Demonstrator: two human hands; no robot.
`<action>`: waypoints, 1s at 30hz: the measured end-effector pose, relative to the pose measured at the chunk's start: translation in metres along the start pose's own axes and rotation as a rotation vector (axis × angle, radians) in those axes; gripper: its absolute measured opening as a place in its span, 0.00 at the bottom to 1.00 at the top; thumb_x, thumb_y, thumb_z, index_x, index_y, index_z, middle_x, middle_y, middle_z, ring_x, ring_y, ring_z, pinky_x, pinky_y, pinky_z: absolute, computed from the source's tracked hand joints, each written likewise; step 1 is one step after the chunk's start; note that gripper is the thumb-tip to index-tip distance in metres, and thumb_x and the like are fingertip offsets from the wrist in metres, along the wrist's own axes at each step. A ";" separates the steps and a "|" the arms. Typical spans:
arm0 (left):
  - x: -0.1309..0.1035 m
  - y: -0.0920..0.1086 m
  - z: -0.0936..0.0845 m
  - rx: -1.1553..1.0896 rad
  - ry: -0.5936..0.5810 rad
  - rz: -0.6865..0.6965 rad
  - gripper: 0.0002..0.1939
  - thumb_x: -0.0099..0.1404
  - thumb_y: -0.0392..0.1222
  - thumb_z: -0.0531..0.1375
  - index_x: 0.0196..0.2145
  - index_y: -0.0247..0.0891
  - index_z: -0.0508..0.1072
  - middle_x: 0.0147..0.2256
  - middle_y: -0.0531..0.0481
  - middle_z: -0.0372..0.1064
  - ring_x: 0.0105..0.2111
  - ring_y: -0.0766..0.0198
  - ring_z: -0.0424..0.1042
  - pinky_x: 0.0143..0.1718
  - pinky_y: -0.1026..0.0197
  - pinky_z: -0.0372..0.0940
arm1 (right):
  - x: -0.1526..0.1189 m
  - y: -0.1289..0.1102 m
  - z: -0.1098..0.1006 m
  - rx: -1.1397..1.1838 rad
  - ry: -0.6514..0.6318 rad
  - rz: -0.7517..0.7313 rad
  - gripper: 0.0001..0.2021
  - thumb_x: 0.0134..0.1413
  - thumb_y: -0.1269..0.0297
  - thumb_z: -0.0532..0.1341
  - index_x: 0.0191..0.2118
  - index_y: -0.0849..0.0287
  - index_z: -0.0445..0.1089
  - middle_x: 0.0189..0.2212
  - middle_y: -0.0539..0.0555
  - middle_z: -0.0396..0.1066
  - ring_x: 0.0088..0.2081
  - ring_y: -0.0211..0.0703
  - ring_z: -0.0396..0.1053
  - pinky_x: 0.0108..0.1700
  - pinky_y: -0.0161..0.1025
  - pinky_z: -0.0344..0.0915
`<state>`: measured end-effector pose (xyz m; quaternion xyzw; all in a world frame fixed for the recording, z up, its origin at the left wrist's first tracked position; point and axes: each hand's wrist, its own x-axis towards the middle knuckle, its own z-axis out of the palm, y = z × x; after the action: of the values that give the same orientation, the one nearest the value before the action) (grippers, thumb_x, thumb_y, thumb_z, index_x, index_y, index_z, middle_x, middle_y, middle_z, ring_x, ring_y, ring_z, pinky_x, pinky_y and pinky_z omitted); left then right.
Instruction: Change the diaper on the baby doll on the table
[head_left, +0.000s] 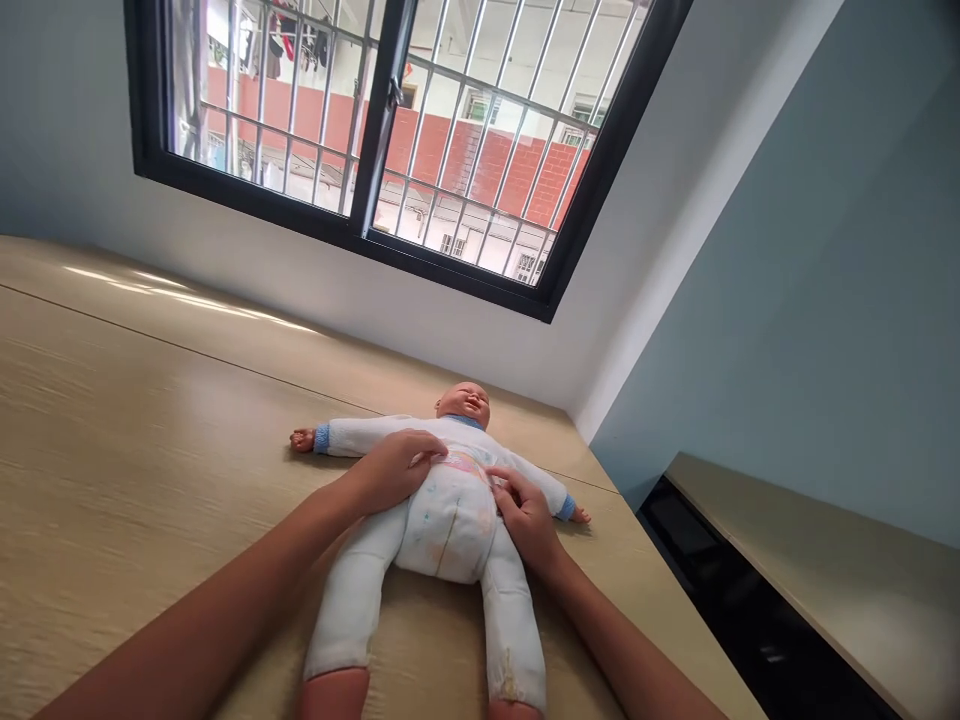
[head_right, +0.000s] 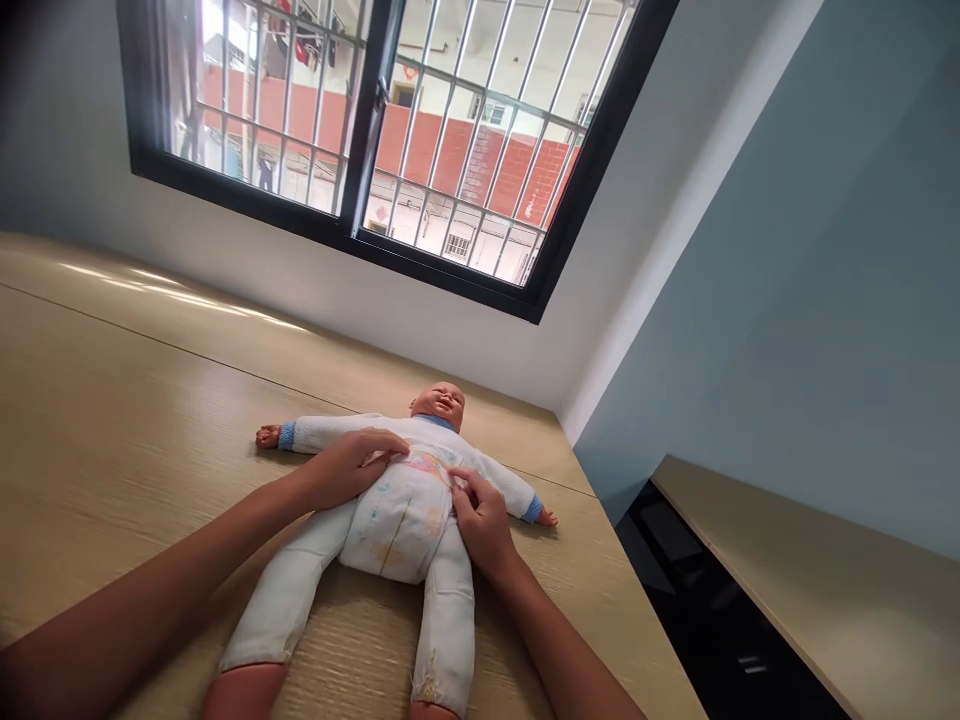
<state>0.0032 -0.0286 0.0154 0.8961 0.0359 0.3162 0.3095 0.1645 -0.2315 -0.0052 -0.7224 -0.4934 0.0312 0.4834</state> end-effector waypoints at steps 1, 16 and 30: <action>-0.002 -0.002 -0.002 0.030 0.044 -0.035 0.15 0.65 0.40 0.54 0.41 0.40 0.80 0.41 0.48 0.78 0.42 0.57 0.73 0.47 0.57 0.66 | 0.000 0.005 0.000 0.012 0.034 0.018 0.17 0.60 0.57 0.57 0.48 0.60 0.76 0.24 0.48 0.65 0.27 0.41 0.62 0.32 0.38 0.60; 0.012 0.008 0.020 0.206 0.019 -0.344 0.19 0.60 0.59 0.60 0.27 0.40 0.64 0.25 0.49 0.69 0.26 0.60 0.64 0.27 0.59 0.50 | 0.021 -0.009 0.011 -0.108 0.032 0.098 0.17 0.54 0.48 0.64 0.31 0.59 0.70 0.23 0.47 0.65 0.26 0.39 0.61 0.30 0.36 0.57; -0.009 -0.012 -0.049 -0.314 -0.434 -0.284 0.18 0.56 0.47 0.64 0.45 0.42 0.74 0.34 0.53 0.71 0.35 0.61 0.71 0.33 0.64 0.64 | 0.021 -0.020 -0.044 0.345 -0.606 0.207 0.15 0.44 0.56 0.71 0.34 0.59 0.70 0.27 0.47 0.67 0.27 0.36 0.61 0.29 0.34 0.57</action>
<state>-0.0313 0.0049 0.0335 0.8698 0.0445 0.0726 0.4860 0.1842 -0.2445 0.0417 -0.6342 -0.5260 0.3753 0.4246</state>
